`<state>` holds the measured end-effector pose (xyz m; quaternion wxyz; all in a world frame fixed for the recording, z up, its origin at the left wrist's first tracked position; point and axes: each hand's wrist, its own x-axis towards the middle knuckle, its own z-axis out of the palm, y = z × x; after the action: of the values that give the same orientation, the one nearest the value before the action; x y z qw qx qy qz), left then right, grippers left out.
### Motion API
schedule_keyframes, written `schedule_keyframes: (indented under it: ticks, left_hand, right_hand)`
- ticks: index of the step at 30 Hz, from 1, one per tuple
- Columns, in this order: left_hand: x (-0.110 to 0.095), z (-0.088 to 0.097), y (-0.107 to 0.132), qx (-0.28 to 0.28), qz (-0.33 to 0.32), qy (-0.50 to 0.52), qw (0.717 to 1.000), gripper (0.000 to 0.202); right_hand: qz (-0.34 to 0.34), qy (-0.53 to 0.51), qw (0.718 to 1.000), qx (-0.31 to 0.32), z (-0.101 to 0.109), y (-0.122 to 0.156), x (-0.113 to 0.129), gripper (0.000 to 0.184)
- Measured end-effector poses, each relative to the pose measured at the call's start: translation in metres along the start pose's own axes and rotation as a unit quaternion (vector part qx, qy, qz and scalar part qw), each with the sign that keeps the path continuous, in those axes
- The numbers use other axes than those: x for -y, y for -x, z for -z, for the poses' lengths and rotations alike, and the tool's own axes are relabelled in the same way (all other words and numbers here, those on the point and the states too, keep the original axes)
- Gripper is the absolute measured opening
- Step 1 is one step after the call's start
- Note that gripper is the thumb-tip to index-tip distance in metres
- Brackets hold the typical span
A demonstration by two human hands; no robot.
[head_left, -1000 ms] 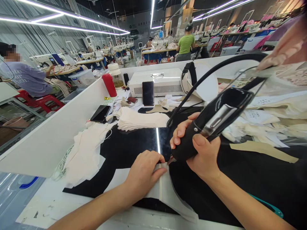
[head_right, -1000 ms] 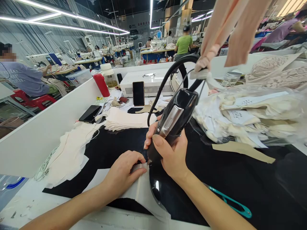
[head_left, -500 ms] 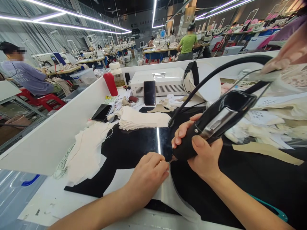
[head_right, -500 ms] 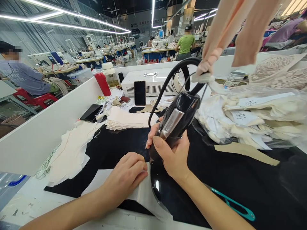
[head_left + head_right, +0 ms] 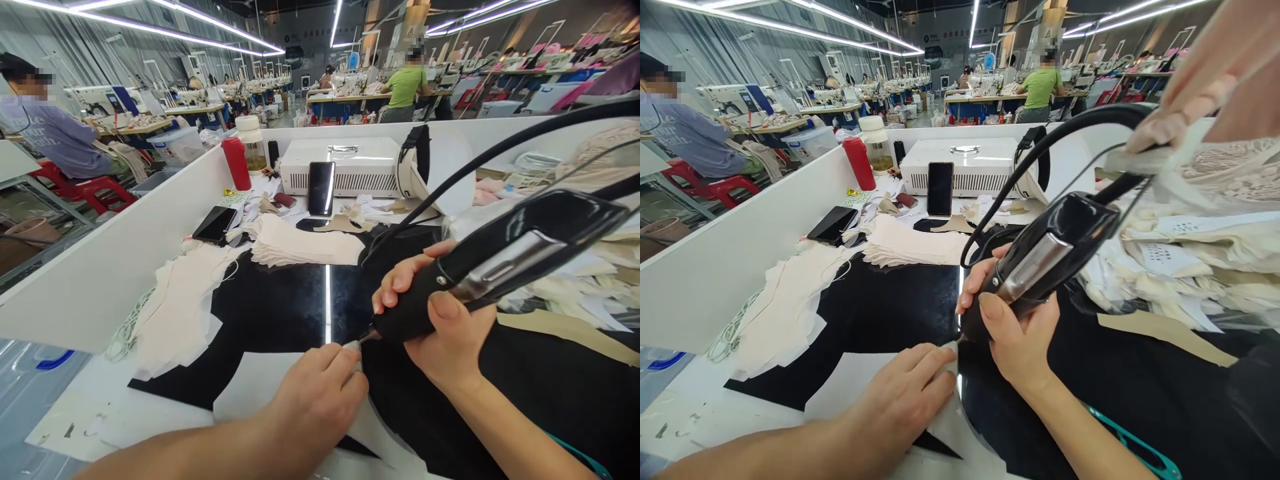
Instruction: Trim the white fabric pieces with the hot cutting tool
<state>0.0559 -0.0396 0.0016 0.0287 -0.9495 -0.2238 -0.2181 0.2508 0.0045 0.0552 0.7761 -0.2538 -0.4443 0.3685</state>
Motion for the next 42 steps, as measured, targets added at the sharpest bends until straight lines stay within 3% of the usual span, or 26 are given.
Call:
schedule_keyframes:
  ticks: [8,16,25,37,42]
  left_hand:
    - [-0.009,-0.013,0.001,-0.059,0.003,-0.073,0.996,0.027]
    - [-0.009,-0.014,0.001,-0.048,0.001,-0.074,0.996,0.030]
    - [-0.015,-0.014,-0.001,-0.096,0.022,-0.089,0.991,0.022]
    - [-0.017,-0.019,0.001,-0.070,0.016,-0.095,0.993,0.012]
    - [-0.019,-0.018,-0.001,-0.100,0.029,-0.084,0.991,0.015]
  right_hand:
    - [-0.010,-0.010,1.000,0.005,0.001,0.001,0.002,0.045]
    - [-0.011,-0.017,1.000,0.003,0.001,0.000,0.003,0.044]
    - [-0.006,0.007,1.000,-0.014,-0.001,-0.004,0.013,0.044]
    - [-0.017,0.023,0.999,-0.015,-0.003,0.002,0.008,0.046]
    - [-0.012,0.033,0.999,-0.019,-0.003,0.002,0.010,0.042]
